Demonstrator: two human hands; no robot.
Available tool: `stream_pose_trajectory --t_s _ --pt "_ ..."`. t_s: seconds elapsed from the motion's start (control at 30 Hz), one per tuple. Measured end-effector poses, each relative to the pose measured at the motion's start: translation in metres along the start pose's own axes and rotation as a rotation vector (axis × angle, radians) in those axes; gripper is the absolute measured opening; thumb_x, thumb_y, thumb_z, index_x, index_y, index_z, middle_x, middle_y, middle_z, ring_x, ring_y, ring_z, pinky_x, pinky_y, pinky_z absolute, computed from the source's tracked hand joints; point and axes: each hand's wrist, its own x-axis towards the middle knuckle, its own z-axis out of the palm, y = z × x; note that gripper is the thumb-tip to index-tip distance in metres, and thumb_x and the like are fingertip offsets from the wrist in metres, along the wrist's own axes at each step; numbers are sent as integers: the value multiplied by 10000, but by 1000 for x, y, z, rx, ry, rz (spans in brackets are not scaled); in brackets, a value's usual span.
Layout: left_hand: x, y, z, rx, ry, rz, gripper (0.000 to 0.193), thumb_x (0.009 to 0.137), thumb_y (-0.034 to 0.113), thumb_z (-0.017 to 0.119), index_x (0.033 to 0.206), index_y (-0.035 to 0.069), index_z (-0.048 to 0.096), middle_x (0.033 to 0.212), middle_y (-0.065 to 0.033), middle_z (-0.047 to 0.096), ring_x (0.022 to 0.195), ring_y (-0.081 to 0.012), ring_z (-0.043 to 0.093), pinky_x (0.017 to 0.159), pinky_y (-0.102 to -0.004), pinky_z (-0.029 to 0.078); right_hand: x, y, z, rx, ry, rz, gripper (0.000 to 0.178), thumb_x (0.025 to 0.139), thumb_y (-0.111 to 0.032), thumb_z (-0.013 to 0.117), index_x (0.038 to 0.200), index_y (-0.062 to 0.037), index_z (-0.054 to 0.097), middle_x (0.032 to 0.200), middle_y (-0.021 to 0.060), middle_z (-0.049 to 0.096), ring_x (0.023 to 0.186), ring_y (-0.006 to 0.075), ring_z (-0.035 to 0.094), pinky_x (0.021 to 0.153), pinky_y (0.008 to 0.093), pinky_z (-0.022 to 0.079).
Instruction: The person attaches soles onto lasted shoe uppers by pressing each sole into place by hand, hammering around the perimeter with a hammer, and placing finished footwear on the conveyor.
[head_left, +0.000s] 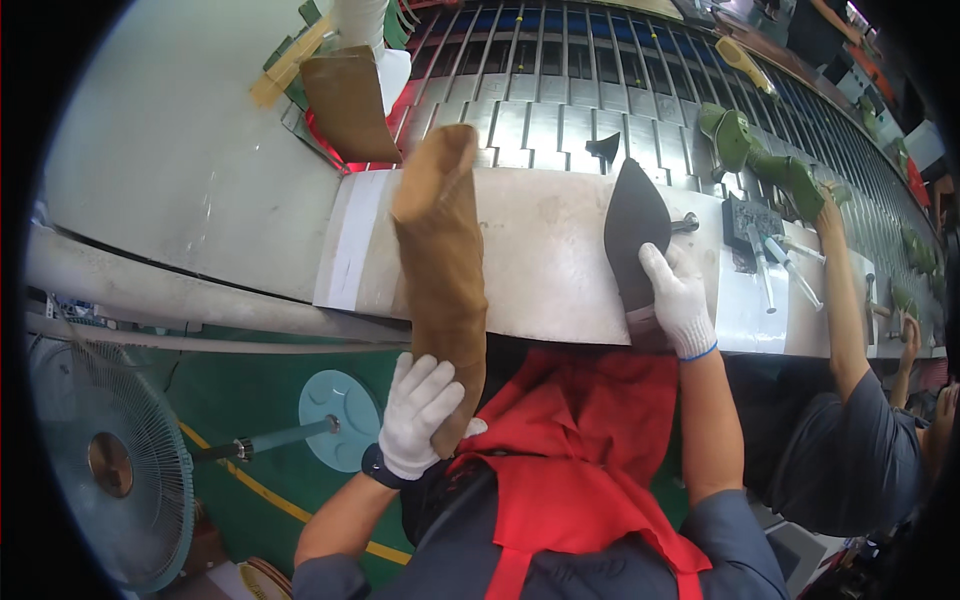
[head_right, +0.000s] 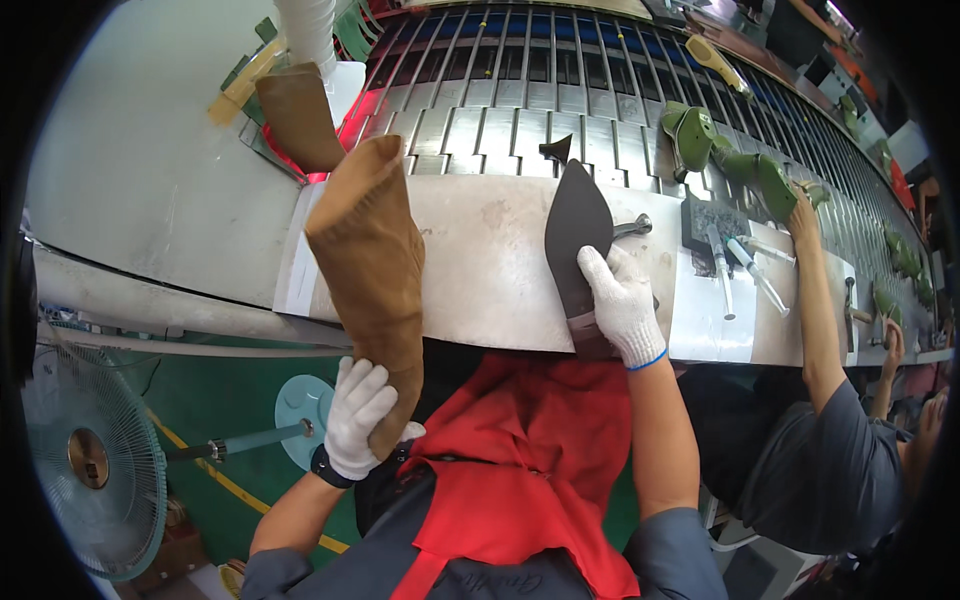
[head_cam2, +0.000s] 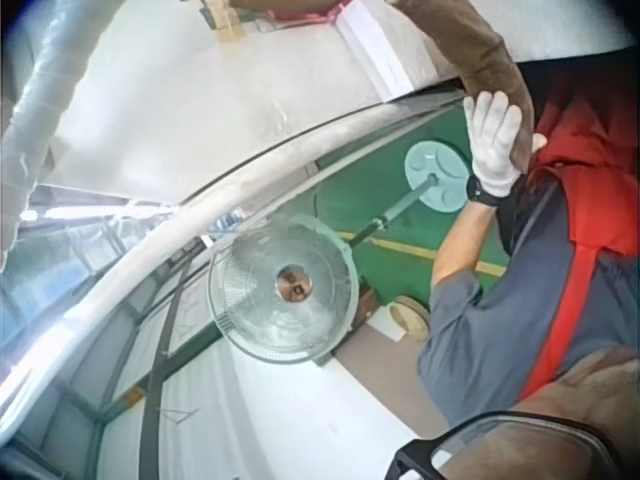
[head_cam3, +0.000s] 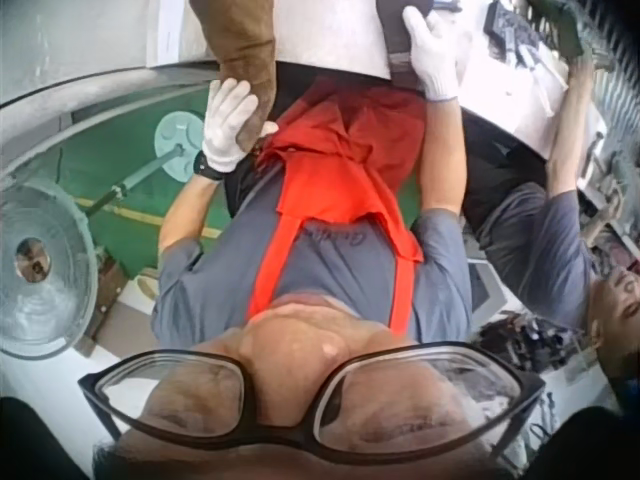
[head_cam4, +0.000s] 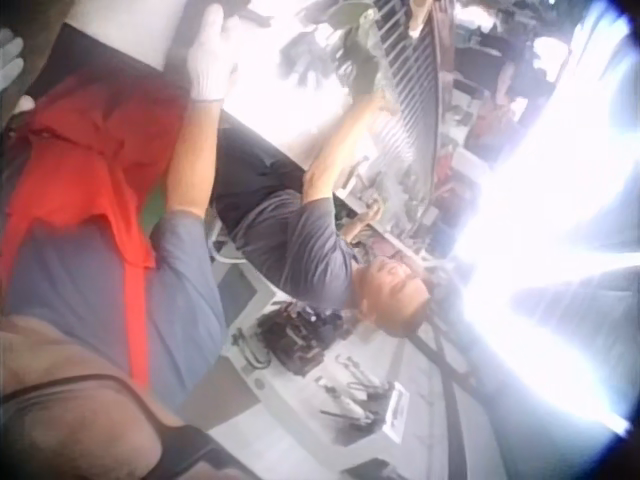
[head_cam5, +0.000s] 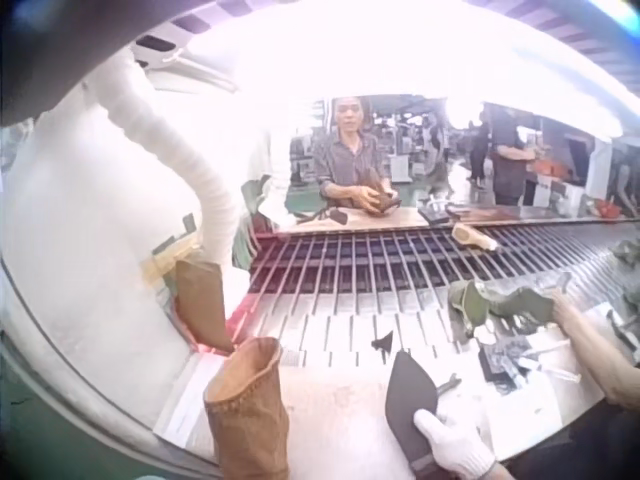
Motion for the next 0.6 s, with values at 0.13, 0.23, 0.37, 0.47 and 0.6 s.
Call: stream_pose_trajectory --t_s 0.13,0.23,0.37,0.47,0.6 --pt "53 2 -31 -202 150 -180 818 723 321 1035 1393 27 669 1421 -209 708 1380 -436 657 1216 -598 471 -7 6 -5 -232 47 -44 280 1131 -173 615 1230 36 772 1050 -31 762 909 38 620 789 234 503" --pt "102 -16 -53 -486 356 -302 781 778 347 1021 1356 -58 686 1374 -222 739 1312 -351 706 1171 -512 534 -8 3 4 -199 37 -73 277 1124 -172 617 1221 36 772 1067 -8 776 939 55 640 821 263 526" --pt "176 -55 -88 -759 306 -429 716 926 469 904 1275 -119 691 1225 -229 787 1130 -291 770 1036 -425 604 -7 9 9 -165 48 -157 282 1116 -146 615 1254 51 761 1098 34 793 1010 102 676 908 313 555" --pt "212 -80 -91 -865 225 -393 579 950 405 890 1206 -83 712 1133 -185 798 1074 -267 764 1012 -402 597 -7 5 10 -196 54 -159 274 1115 -153 615 1210 55 764 1059 44 795 964 107 678 866 317 559" --pt "259 -115 -88 -789 222 -385 413 1032 347 807 1167 -34 719 1065 -130 783 992 -213 747 953 -365 595 -11 -7 12 -229 99 -226 272 1104 -174 627 1158 53 767 940 65 789 853 126 684 790 347 566"
